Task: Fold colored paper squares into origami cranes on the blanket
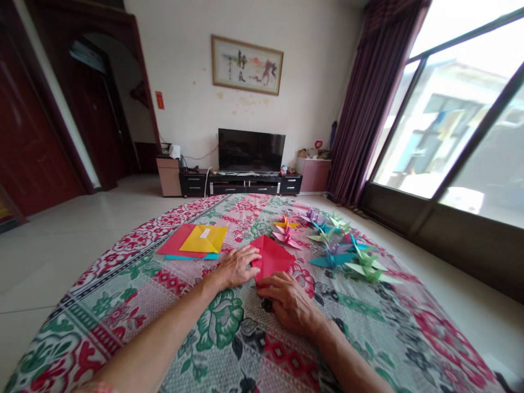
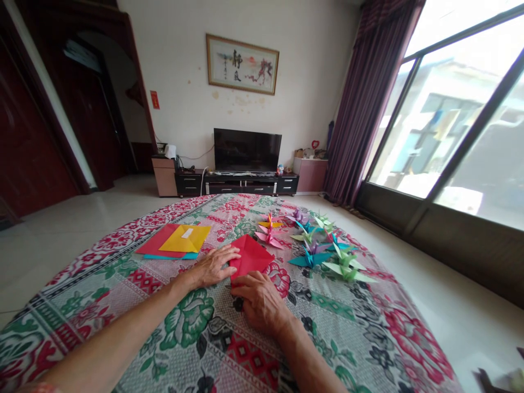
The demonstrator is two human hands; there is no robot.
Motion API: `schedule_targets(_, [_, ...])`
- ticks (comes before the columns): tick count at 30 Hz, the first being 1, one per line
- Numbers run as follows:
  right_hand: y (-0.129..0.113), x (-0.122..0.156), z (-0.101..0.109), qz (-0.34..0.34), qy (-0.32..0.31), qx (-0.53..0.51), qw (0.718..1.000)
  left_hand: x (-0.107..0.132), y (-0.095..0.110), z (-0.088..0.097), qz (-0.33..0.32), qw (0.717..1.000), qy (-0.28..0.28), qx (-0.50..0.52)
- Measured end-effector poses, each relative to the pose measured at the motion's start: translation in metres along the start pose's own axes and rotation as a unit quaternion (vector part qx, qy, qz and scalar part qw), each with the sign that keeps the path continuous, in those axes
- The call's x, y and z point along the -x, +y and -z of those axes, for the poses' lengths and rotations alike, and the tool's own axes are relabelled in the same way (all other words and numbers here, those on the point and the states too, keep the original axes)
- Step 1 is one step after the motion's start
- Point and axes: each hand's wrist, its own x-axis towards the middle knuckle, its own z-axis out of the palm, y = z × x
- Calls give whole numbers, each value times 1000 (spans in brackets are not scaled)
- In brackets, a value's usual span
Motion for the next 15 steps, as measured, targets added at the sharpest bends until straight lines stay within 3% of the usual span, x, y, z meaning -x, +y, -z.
schedule_targets(9, [-3,-1,3,-7,-2,-6,1000,-19,-18,-8,44,999,21,-1])
schedule_targets(15, [-5,-1,5,-14,-6,-6,1000,-39,-34,-9,30,998,46,19])
